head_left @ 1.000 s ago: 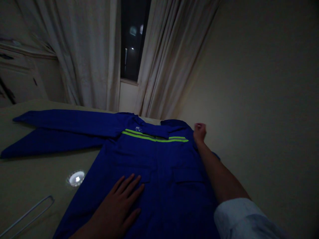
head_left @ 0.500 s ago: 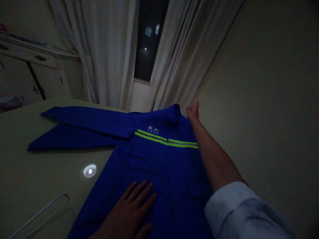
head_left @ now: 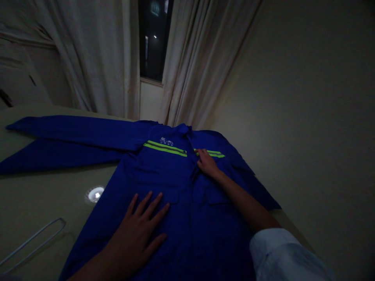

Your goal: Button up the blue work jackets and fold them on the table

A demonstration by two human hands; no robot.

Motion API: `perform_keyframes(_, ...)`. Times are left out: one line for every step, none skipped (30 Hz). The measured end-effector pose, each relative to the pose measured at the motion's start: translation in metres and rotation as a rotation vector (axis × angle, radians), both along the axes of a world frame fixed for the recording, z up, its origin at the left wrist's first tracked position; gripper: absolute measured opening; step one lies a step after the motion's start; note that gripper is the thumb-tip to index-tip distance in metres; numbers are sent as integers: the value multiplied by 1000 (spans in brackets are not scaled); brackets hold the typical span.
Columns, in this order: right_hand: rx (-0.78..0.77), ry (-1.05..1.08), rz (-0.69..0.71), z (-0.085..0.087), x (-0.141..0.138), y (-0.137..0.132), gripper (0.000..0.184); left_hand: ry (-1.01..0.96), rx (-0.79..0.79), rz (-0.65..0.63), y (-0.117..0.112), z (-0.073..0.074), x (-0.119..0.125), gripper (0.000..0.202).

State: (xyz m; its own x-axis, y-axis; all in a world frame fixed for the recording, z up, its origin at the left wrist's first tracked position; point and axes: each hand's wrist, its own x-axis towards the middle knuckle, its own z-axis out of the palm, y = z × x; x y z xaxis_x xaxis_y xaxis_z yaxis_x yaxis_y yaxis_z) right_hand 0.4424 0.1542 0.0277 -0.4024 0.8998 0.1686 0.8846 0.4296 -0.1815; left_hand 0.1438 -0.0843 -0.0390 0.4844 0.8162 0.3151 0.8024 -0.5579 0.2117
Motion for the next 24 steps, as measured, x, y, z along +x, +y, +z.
perform_keyframes(33,10,70,3,2,-13,65,7,9,-2,0,-1,0,72)
perform_keyframes(44,10,176,3,2,-25,66,19,12,-5,0,-3,0,72)
perform_keyframes(30,-3,300,3,1,-37,63,33,13,-7,0,-4,0,72)
perform_keyframes(-1,-23,418,0,0,-47,56,47,12,-5,1,-5,0,72)
perform_keyframes(-34,-39,503,-3,-1,-55,46,60,11,-3,1,-6,-1,72)
perform_keyframes(-56,-40,540,-6,0,-61,35,74,9,-4,2,-6,-2,72)
perform_keyframes(-64,-24,529,-10,2,-64,25,85,5,-6,2,-7,-3,72)
perform_keyframes(-58,13,471,-13,6,-66,18,94,0,-8,2,-8,-5,71)
perform_keyframes(-47,64,385,-15,11,-68,16,100,-6,-10,2,-8,-7,71)
perform_keyframes(-38,116,295,-16,16,-69,18,100,-12,-10,1,-7,-7,70)
perform_keyframes(-35,155,223,-17,21,-70,20,95,-18,-8,1,-5,-7,68)
perform_keyframes(-37,177,183,-17,24,-73,22,86,-22,-1,1,-2,-5,66)
perform_keyframes(-41,181,181,-17,26,-76,22,76,-30,10,2,3,-1,63)
perform_keyframes(-45,173,213,-18,25,-80,23,68,-43,24,4,10,5,58)
perform_keyframes(-52,157,265,-19,23,-85,25,66,-64,41,9,18,14,52)
perform_keyframes(-61,143,316,-20,19,-90,26,68,-89,55,17,27,24,45)
perform_keyframes(-70,133,351,-21,15,-94,24,72,-115,64,27,36,36,40)
perform_keyframes(-78,127,367,-22,11,-98,21,72,-142,64,41,44,49,37)
perform_keyframes(-84,125,367,-24,8,-100,18,56,-166,59,57,51,62,35)
perform_keyframes(-86,124,360,-25,6,-102,16,22,-196,58,75,56,75,33)
perform_keyframes(-85,122,351,-26,5,-103,14,-22,-235,61,94,58,87,31)
perform_keyframes(-76,118,340,-27,6,-103,12,-65,-273,72,113,59,97,29)
perform_keyframes(-61,108,331,-28,7,-103,9,-104,-310,86,130,59,106,26)
perform_keyframes(-41,97,322,-30,8,-103,6,-136,-343,100,146,57,113,24)
